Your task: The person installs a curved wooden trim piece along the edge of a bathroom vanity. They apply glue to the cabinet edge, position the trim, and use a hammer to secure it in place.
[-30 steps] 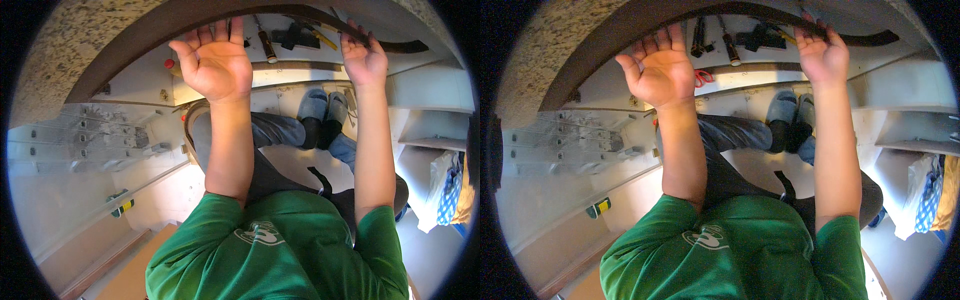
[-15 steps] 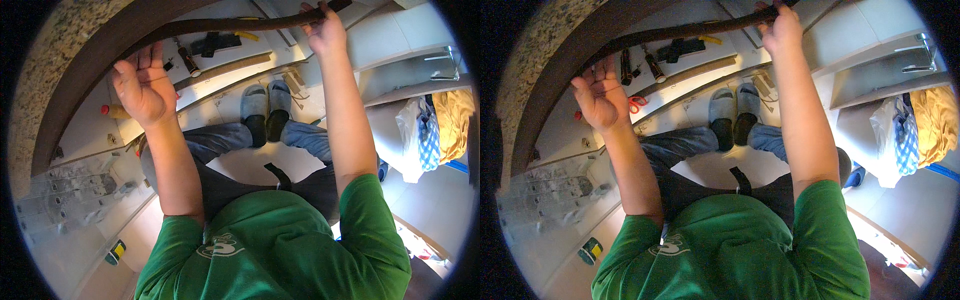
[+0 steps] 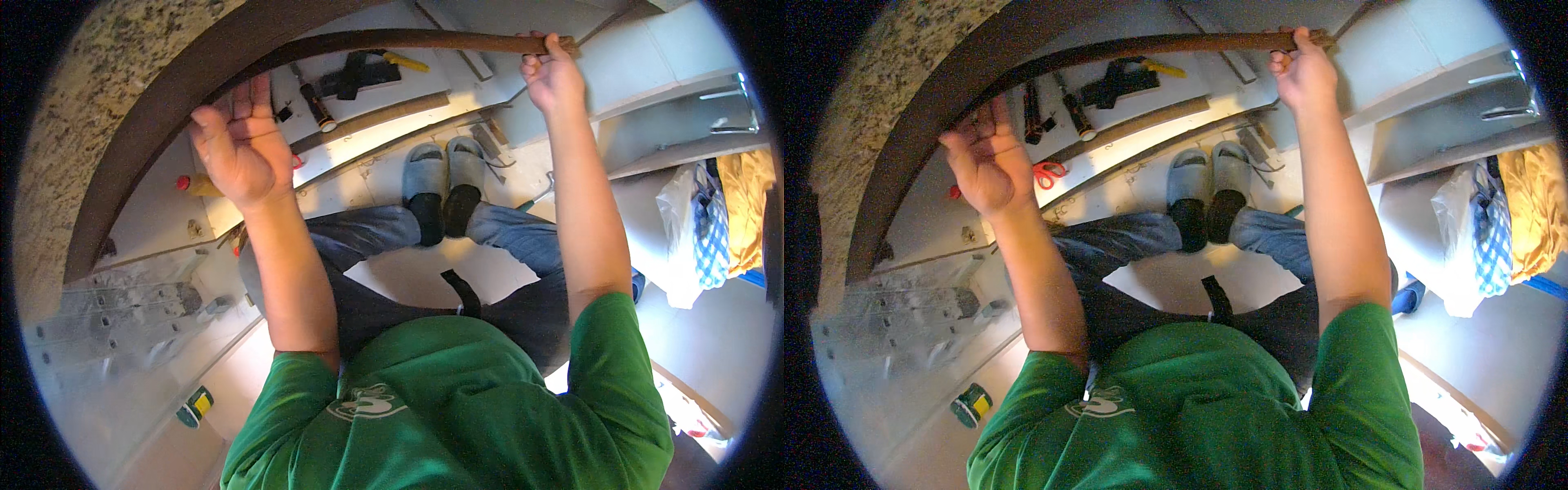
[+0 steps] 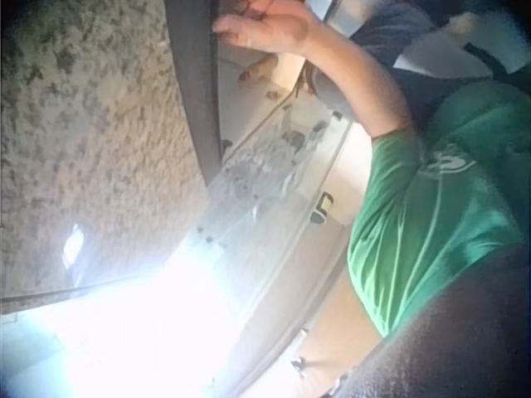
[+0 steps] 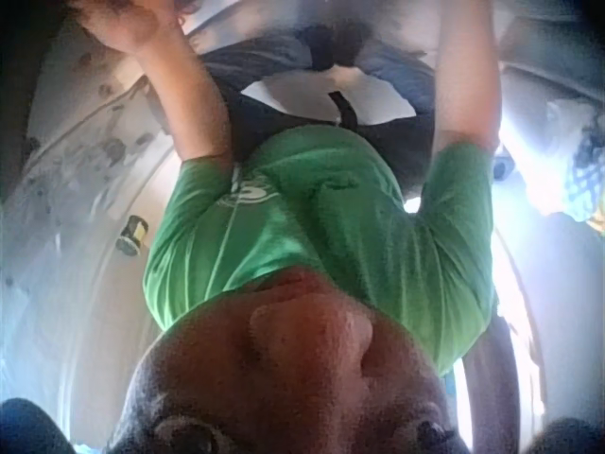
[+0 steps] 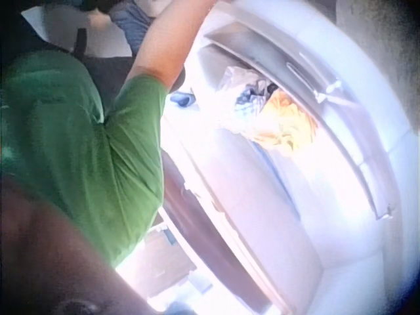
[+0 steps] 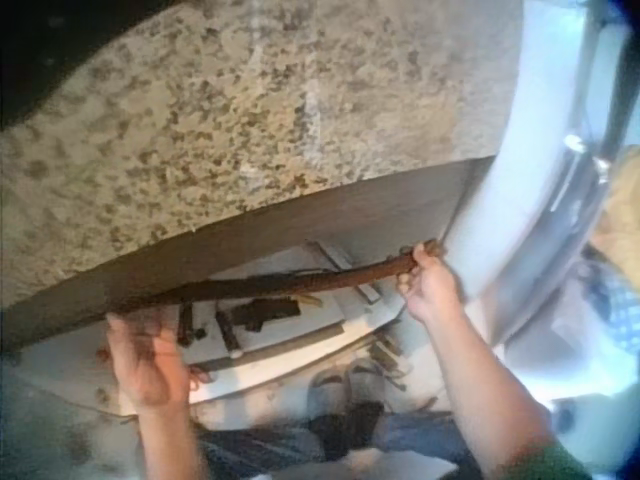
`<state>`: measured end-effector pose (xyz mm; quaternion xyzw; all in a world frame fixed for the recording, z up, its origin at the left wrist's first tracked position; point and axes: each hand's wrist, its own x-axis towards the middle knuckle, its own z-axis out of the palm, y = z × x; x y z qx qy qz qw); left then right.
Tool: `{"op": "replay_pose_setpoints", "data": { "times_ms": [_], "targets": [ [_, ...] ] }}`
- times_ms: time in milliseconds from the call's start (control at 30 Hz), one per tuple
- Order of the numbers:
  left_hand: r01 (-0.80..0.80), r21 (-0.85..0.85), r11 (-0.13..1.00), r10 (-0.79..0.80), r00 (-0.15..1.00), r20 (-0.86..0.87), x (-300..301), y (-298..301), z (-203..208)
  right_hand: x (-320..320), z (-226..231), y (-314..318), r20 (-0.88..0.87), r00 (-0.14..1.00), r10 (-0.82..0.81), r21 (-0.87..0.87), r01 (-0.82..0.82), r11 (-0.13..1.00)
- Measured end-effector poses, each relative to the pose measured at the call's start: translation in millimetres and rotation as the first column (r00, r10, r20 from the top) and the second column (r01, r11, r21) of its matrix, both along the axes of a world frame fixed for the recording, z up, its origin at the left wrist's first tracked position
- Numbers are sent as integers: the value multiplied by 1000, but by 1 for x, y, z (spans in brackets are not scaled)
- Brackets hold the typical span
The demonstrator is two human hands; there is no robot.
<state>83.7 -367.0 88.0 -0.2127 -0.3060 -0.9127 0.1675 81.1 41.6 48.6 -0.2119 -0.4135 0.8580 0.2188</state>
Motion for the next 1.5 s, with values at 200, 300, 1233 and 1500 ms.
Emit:
{"op": "replay_pose_setpoints", "data": {
  "times_ms": [200,300,1233,1500],
  "targets": [
    [28,-40,999,-28,1000,-6,0,0,-2,-7,18,36,-163,966,201,-23,-207,978],
    [4,-56,998,-3,1000,14,0,6,-1,-7,39,55,-209,930,303,66,-296,953],
    [159,57,986,-160,987,16,-2,50,3,-16,86,43,-61,997,56,161,-46,986],
    [117,94,989,-127,986,104,9,54,10,-18,85,47,-60,997,48,210,-34,977]
  ]
}}
